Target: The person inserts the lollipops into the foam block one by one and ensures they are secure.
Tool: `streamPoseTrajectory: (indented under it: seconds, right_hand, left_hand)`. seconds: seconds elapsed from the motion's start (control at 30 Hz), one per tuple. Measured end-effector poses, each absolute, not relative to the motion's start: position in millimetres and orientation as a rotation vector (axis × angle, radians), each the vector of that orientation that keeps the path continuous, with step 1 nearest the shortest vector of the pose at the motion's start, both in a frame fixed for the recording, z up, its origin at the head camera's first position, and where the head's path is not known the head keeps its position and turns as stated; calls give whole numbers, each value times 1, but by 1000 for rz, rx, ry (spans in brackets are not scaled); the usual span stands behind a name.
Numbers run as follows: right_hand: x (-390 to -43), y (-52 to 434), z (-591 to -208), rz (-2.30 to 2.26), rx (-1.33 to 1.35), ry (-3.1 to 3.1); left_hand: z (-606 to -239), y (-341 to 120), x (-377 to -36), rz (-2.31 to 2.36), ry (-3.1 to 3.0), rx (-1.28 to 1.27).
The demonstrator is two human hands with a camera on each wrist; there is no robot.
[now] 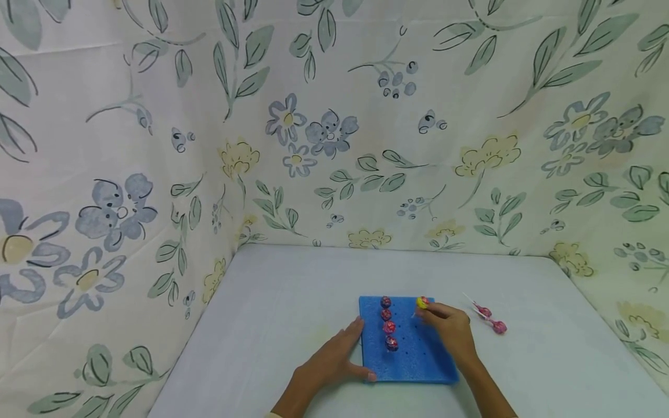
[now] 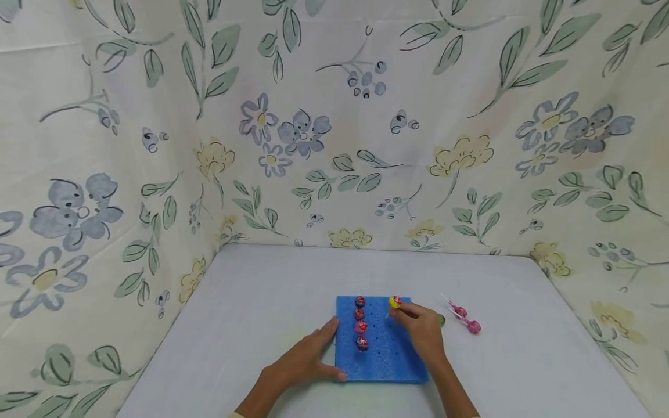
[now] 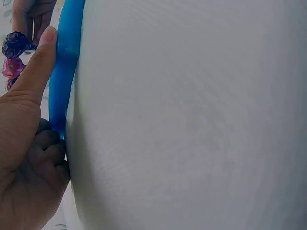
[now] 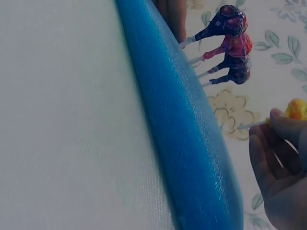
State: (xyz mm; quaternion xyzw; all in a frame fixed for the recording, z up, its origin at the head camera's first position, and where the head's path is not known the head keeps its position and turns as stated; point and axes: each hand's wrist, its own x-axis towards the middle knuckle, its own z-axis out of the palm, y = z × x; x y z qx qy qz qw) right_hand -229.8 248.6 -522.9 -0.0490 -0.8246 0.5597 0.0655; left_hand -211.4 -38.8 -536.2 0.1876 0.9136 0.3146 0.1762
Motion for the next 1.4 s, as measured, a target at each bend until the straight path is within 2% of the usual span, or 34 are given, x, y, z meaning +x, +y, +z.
streamPoseTrajectory:
  seconds: [0.47, 1.4]
  right_hand:
    - [-241, 229, -530, 1644, -48, -2495]
    - [-254, 214, -537, 1602, -51, -2559]
  left_hand:
    - [-536, -38, -212, 894, 2588, 519]
    - [-536, -40, -213, 912, 2579, 558]
